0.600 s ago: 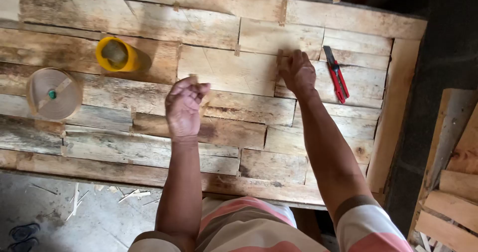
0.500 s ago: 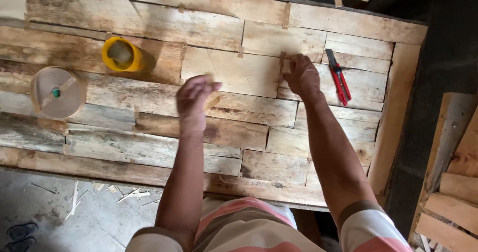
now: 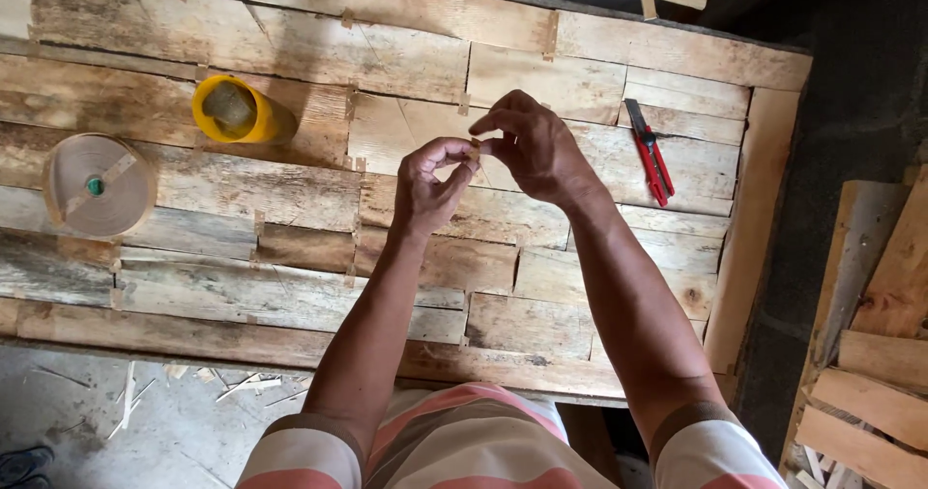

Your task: Filling gaps in a large wooden surface by applying adhesive tape and cutting wood strips with a utility knife.

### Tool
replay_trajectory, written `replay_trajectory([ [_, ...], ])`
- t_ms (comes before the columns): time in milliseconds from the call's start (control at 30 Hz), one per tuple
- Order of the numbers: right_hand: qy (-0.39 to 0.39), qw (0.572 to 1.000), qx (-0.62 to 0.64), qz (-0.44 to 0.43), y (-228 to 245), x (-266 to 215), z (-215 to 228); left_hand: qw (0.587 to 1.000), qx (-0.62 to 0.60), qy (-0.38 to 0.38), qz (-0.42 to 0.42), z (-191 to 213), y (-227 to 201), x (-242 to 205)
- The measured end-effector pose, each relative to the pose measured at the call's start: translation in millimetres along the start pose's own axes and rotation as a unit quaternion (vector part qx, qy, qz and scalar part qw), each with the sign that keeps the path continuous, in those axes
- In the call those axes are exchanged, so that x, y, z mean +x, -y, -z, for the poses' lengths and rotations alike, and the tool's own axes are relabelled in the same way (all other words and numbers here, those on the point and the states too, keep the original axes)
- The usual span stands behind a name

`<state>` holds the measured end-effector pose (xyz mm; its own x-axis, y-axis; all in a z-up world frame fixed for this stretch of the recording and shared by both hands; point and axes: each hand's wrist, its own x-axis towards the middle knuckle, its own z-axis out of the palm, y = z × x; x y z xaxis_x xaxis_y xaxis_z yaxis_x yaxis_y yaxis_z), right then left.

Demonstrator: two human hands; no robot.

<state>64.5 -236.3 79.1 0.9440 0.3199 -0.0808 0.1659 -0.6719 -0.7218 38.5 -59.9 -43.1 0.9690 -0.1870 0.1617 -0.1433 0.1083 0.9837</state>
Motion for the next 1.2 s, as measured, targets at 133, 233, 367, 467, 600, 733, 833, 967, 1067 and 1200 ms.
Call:
replay_trajectory([
  [133,-0.001,1.0,-0.001,-0.008,-1.9,2.8,-7.4,0.999,0.017,-0.003,-0.037,-0.5,9.8,2.8],
  [233,-0.02,0.999,-0.027,-0.016,-18.0,4.1,-24.5,0.998,0.055,-0.014,-0.013,2.0,9.8,4.5],
  [367,-0.104,0.98,-0.149,0.08,-27.1,2.7,-42.9,0.999,0.025,-0.02,0.013,6.9,22.2,6.2],
  [467,-0.132,0.961,-0.198,0.143,-23.8,2.8,-47.0,0.996,-0.021,-0.007,0.085,16.2,22.2,12.8],
  [600,-0.131,0.96,-0.193,0.157,-22.0,6.9,-46.6,0.995,-0.033,0.007,0.098,28.4,21.8,22.4],
  [733,-0.104,0.979,-0.139,0.108,-42.1,27.7,-40.1,0.998,-0.015,0.012,0.059,30.4,38.7,31.6],
  [833,-0.092,0.989,-0.083,0.077,-68.7,54.2,-35.0,0.98,0.014,-0.007,0.198,25.8,65.0,46.2],
  [967,-0.078,0.994,-0.057,0.042,-100.5,97.2,-32.4,0.974,0.019,-0.047,0.22,13.6,72.7,77.0],
  [1067,-0.056,0.996,-0.074,-0.01,-112.7,130.7,-31.4,0.946,-0.012,-0.102,0.307,-0.3,67.3,108.8],
  [1200,-0.042,0.991,-0.115,-0.051,-131.8,164.9,-37.6,0.889,-0.023,-0.163,0.428,-5.5,81.4,147.6],
])
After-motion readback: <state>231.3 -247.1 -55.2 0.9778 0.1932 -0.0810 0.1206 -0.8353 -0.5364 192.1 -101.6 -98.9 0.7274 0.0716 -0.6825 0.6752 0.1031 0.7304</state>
